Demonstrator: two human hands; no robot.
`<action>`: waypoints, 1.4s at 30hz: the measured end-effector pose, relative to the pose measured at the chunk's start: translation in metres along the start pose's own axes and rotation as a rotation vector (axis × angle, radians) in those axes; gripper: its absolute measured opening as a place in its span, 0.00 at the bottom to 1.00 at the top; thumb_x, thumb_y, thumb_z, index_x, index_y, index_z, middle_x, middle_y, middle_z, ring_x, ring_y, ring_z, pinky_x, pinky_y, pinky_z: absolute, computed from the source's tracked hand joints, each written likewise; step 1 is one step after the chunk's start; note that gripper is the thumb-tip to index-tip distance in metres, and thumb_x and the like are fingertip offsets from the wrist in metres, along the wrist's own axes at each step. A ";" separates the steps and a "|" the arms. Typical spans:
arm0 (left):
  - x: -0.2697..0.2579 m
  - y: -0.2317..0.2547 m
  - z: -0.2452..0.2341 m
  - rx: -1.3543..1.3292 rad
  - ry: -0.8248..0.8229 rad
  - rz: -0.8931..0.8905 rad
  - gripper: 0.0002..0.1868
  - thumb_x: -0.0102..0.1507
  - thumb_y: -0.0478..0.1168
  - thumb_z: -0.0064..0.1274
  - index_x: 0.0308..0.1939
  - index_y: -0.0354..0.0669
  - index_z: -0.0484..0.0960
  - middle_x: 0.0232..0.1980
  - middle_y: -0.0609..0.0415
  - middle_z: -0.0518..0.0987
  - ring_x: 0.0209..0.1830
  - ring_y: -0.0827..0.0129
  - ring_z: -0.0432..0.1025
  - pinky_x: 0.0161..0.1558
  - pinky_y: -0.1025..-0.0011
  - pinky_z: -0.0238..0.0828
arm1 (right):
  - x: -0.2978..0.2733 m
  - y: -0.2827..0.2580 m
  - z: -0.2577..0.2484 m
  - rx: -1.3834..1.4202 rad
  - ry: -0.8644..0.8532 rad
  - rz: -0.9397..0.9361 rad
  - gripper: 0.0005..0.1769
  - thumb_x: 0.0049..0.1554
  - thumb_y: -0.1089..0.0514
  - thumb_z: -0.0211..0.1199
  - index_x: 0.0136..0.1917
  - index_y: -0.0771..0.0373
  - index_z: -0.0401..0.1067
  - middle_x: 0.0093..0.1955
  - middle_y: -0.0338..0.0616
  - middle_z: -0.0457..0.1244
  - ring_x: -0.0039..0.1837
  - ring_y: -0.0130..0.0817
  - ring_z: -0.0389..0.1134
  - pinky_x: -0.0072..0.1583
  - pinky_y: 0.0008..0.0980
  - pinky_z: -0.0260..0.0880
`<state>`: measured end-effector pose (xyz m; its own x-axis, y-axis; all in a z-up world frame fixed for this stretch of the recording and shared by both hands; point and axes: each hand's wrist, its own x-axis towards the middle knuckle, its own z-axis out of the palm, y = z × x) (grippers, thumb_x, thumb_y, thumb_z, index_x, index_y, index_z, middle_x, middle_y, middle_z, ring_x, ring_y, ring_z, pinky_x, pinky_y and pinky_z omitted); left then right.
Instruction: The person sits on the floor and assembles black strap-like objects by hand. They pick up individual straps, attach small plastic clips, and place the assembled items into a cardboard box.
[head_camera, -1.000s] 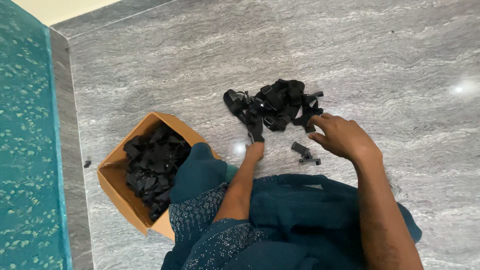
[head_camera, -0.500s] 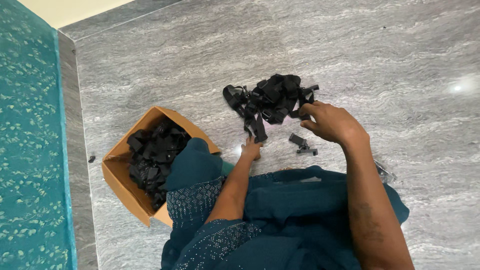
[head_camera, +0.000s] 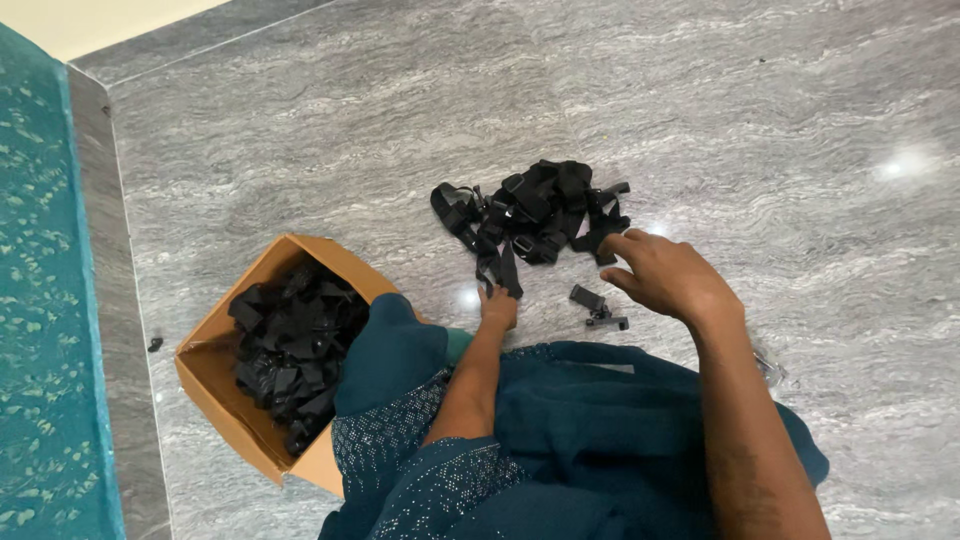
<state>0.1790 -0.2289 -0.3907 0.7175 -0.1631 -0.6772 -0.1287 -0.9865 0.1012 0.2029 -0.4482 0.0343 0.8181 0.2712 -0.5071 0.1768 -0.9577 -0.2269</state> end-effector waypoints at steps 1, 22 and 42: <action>0.002 0.000 -0.004 -0.034 0.102 0.029 0.20 0.63 0.38 0.51 0.59 0.49 0.81 0.74 0.49 0.65 0.77 0.54 0.54 0.75 0.34 0.34 | 0.002 0.001 0.001 -0.012 0.003 -0.005 0.23 0.61 0.40 0.55 0.65 0.49 0.68 0.65 0.41 0.65 0.59 0.47 0.71 0.59 0.47 0.72; -0.023 -0.001 0.005 -0.119 0.122 0.004 0.25 0.64 0.42 0.49 0.66 0.69 0.76 0.85 0.42 0.46 0.87 0.50 0.36 0.77 0.40 0.40 | -0.009 -0.002 0.011 0.012 0.085 -0.089 0.19 0.61 0.42 0.58 0.63 0.48 0.71 0.61 0.40 0.66 0.60 0.47 0.70 0.59 0.48 0.71; 0.023 0.015 -0.033 -0.778 0.538 0.008 0.17 0.57 0.34 0.53 0.50 0.45 0.72 0.49 0.42 0.81 0.53 0.42 0.75 0.54 0.46 0.70 | 0.003 0.003 0.000 0.030 0.015 -0.041 0.20 0.60 0.43 0.59 0.63 0.48 0.72 0.63 0.45 0.66 0.60 0.49 0.71 0.60 0.47 0.70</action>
<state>0.2158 -0.2477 -0.3806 0.9629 0.0370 -0.2673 0.2188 -0.6868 0.6931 0.2059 -0.4501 0.0316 0.8188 0.3085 -0.4840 0.1941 -0.9424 -0.2723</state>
